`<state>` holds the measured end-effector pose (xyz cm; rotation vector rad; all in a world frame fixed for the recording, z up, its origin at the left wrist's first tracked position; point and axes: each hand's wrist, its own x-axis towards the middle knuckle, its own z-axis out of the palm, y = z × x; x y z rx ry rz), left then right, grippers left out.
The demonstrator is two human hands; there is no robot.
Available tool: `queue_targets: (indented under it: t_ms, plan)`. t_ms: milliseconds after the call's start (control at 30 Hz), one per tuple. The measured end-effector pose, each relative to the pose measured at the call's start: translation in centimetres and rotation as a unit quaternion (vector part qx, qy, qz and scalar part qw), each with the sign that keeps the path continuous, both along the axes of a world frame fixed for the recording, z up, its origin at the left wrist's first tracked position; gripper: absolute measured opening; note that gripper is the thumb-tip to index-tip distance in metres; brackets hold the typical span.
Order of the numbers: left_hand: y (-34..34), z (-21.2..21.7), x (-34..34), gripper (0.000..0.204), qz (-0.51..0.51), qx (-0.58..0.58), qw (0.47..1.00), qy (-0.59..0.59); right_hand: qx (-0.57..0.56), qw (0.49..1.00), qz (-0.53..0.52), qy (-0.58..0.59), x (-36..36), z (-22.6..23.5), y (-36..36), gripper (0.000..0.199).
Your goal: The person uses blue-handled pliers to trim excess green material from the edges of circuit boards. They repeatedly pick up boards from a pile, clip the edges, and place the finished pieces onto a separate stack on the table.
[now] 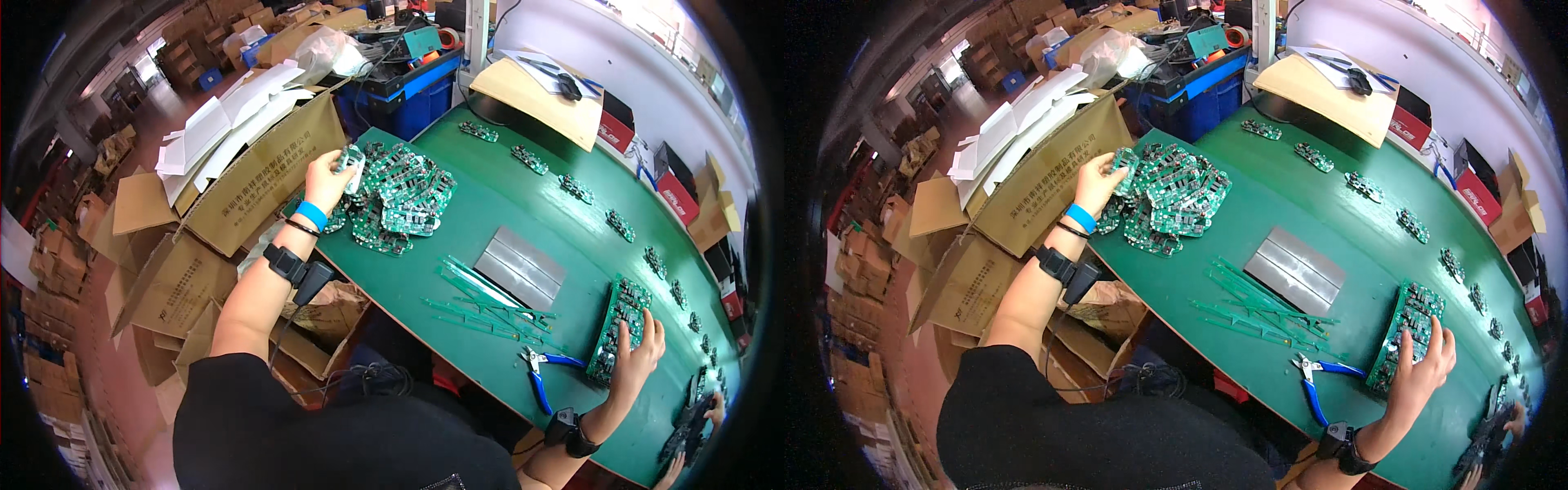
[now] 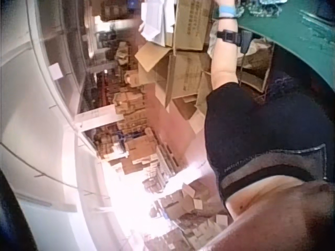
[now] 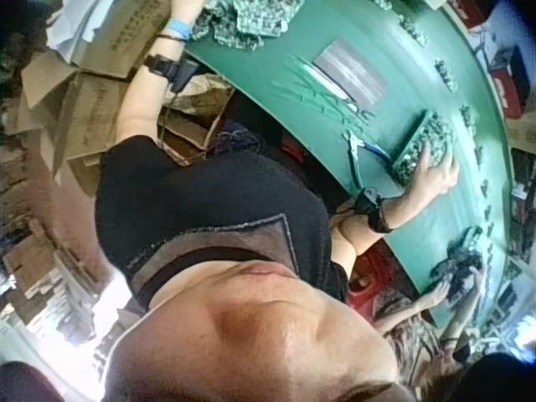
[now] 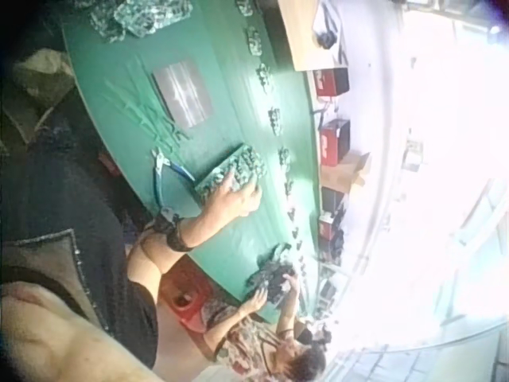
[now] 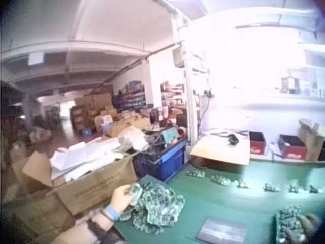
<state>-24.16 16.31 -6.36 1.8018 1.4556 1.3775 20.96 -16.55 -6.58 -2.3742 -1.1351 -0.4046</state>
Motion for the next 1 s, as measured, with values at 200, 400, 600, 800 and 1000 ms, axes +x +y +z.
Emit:
queue_targets:
  t_ms: [200, 400, 600, 800, 1000]
  plan:
    - [-0.2, -0.4, 1.0, 0.027, 0.059, 0.065, 0.972, 0.217, -0.102, 0.990, -0.075, 0.059, -1.4, -0.7, -0.2, 0.098]
    - [-3.9, 1.4, 2.0, 0.032, 0.078, 0.202, 0.932, 0.290, -0.135, 0.982, -0.095, 0.096, -2.4, -0.8, 0.7, 0.107]
    - [-11.6, 2.7, 9.8, 0.018, -0.140, 0.203, 0.963, 0.105, -0.027, 0.985, -0.077, 0.153, -2.1, 0.0, -0.6, 0.100]
    - [-17.0, 1.4, 17.9, 0.036, -0.478, -0.289, 0.800, -0.218, 0.265, 0.743, 0.270, 0.551, -6.6, 3.3, -0.4, 0.090]
    - [-18.2, -1.2, 20.9, 0.052, -0.502, -0.532, 0.502, -0.461, 0.226, 0.590, 0.368, 0.682, -11.7, 0.9, 1.5, 0.063]
